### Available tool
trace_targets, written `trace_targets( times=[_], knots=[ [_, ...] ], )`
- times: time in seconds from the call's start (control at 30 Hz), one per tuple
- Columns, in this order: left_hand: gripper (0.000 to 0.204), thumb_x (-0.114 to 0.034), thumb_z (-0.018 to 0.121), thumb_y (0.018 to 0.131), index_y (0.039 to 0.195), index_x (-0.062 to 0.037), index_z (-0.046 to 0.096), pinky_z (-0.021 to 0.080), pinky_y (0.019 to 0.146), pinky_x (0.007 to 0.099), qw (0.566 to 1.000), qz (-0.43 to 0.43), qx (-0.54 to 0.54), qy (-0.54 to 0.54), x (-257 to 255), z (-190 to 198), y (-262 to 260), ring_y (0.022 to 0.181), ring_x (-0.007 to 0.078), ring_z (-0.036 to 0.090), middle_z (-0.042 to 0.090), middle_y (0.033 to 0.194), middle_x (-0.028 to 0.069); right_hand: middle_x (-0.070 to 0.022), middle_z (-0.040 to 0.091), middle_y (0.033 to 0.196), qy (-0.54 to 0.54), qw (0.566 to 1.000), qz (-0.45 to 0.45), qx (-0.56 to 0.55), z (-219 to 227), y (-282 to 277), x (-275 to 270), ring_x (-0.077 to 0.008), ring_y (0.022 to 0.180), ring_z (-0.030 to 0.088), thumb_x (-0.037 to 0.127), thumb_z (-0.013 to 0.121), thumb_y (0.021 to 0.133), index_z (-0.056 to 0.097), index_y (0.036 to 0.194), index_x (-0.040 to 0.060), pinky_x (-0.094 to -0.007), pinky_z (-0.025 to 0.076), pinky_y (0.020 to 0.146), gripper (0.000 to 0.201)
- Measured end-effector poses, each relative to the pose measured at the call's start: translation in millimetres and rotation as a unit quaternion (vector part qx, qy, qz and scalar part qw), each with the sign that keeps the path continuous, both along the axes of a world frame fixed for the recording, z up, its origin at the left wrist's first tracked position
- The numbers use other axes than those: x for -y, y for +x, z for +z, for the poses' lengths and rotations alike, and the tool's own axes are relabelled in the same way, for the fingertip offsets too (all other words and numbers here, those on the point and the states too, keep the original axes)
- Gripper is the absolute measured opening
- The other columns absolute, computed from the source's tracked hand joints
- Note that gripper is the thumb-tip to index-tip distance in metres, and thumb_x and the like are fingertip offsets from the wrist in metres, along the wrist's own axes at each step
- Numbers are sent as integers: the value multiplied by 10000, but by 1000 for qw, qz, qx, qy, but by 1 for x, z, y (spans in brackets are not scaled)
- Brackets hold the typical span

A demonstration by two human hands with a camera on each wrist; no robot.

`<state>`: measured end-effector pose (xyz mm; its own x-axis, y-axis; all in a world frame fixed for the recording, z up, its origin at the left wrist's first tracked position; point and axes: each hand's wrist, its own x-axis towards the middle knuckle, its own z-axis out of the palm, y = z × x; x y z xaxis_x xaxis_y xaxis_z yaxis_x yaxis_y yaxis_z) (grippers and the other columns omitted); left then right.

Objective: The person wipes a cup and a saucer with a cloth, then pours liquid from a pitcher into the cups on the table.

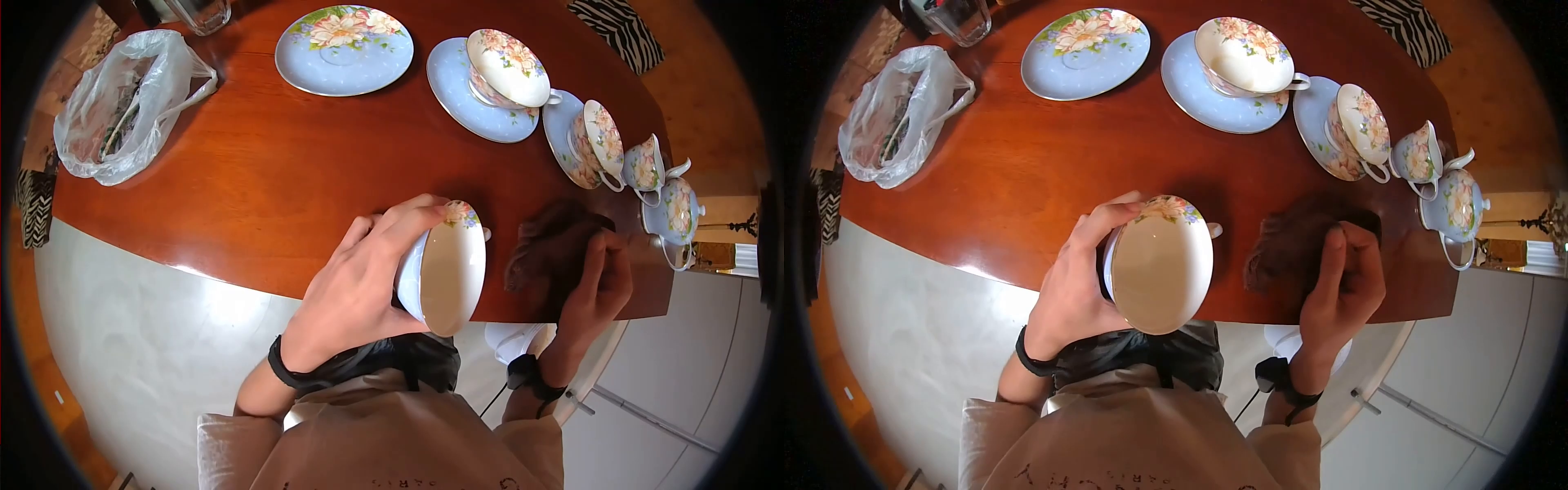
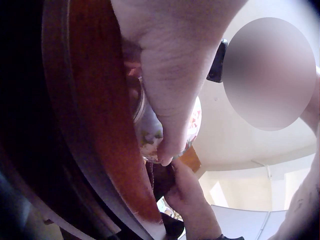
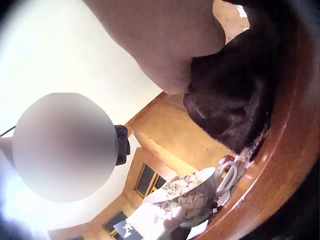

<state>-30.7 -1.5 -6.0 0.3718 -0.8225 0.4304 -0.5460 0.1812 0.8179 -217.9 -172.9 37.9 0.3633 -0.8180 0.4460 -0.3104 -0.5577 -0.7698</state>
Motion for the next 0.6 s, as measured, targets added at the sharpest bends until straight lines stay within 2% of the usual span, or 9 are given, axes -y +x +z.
trace_targets(
  times=[0.07,0.1,0.2,0.23,0.27,0.33,0.47,0.5,0.6],
  knots=[
    [985,-202,926,595,1416,-98,392,439,933,418,1000,5,3,-10,0,0,0,1228,362,565,557,1394,149,46,546,770,37,999,11,5,5,3,-9,2,666,395,92,598,1014,630,1008,-35,-176,275,575,131],
    [984,-203,926,597,1417,-98,392,439,932,418,1000,7,4,-16,0,0,-1,1229,361,565,557,1396,148,31,607,778,42,999,5,14,6,3,-12,-15,682,475,45,644,975,638,1022,-39,-174,361,611,96],
    [988,-208,925,600,1422,-100,388,438,930,416,1000,3,5,-5,-1,2,-1,1239,351,563,558,1397,150,-10,688,869,62,997,30,31,7,17,-25,-43,743,567,4,690,931,643,1048,-47,-186,438,673,136],
    [988,-212,925,602,1423,-100,387,439,927,414,1000,6,7,-6,0,2,-1,1239,348,565,558,1396,150,-51,728,938,53,997,60,18,6,18,-25,-65,791,622,-19,736,879,666,1035,-26,-207,484,704,171],
    [989,-215,925,603,1424,-99,387,439,924,411,1000,8,10,-6,0,2,-1,1238,345,567,559,1395,150,-65,726,948,-10,994,76,-74,10,19,-25,-78,779,636,-23,760,839,693,999,13,-218,501,689,177],
    [989,-221,924,608,1427,-96,385,442,918,407,1000,5,14,-4,0,4,-1,1234,342,572,560,1394,151,-73,713,925,37,990,97,-91,12,28,-34,-100,839,648,-76,740,827,687,961,-9,-234,512,755,159],
    [974,-227,914,631,1434,-87,382,447,909,398,1000,4,22,-8,-2,4,1,1219,342,583,561,1392,153,-84,705,920,-34,988,131,-67,-3,30,-32,-167,751,673,-47,763,789,712,945,30,-248,530,630,181],
    [966,-228,910,639,1436,-85,382,448,906,396,1000,5,23,-11,-2,3,0,1216,342,585,561,1392,154,-87,703,935,-49,985,139,-88,-2,30,-34,-214,774,677,-45,766,761,722,941,38,-287,552,666,203],
    [936,-219,896,638,1427,-75,412,448,898,392,999,7,25,-28,0,0,1,1184,341,597,563,1389,152,-69,707,959,-100,964,211,-131,-8,30,-37,-241,795,673,-30,769,726,731,948,50,-321,561,696,239]
  ],
)
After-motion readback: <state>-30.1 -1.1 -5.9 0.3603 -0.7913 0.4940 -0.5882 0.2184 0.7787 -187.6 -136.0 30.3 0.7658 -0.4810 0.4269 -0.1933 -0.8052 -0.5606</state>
